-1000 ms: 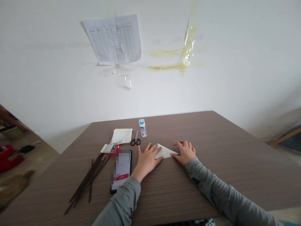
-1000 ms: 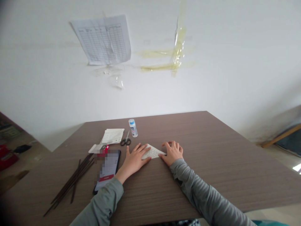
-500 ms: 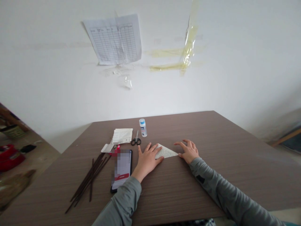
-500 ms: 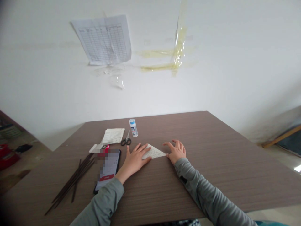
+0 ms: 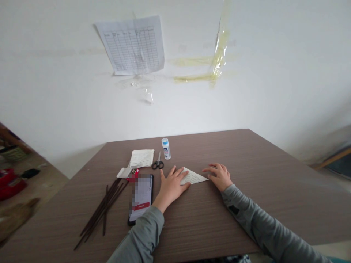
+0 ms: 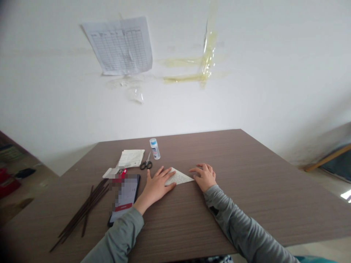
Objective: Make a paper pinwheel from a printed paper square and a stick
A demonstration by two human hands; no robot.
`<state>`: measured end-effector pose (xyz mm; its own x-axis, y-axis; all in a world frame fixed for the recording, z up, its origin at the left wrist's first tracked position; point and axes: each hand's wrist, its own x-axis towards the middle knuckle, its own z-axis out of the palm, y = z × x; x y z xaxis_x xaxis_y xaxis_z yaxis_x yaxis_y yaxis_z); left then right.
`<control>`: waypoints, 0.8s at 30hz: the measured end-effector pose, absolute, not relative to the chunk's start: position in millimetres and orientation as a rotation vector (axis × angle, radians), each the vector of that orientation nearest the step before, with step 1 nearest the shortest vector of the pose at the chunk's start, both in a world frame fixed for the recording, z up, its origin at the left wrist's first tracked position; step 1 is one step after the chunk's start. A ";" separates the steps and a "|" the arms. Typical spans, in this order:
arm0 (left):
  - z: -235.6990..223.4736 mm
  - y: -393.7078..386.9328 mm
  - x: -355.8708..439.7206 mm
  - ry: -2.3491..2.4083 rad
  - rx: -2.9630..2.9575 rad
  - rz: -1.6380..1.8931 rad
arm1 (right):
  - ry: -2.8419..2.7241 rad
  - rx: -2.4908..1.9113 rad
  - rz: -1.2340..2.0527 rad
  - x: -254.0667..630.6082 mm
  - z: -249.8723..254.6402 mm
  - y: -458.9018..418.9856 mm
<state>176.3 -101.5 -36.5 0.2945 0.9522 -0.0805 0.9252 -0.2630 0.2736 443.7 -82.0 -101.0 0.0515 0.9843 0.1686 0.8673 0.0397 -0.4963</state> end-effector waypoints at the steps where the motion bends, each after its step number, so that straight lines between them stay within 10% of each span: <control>1: -36.0 -101.9 176.8 1.717 2.298 0.144 | -1.869 -1.851 0.319 440.7 -100.3 -81.2; 24: -37.6 -104.4 181.0 1.743 2.297 0.263 | -2.070 -1.904 0.380 405.4 -88.9 -73.3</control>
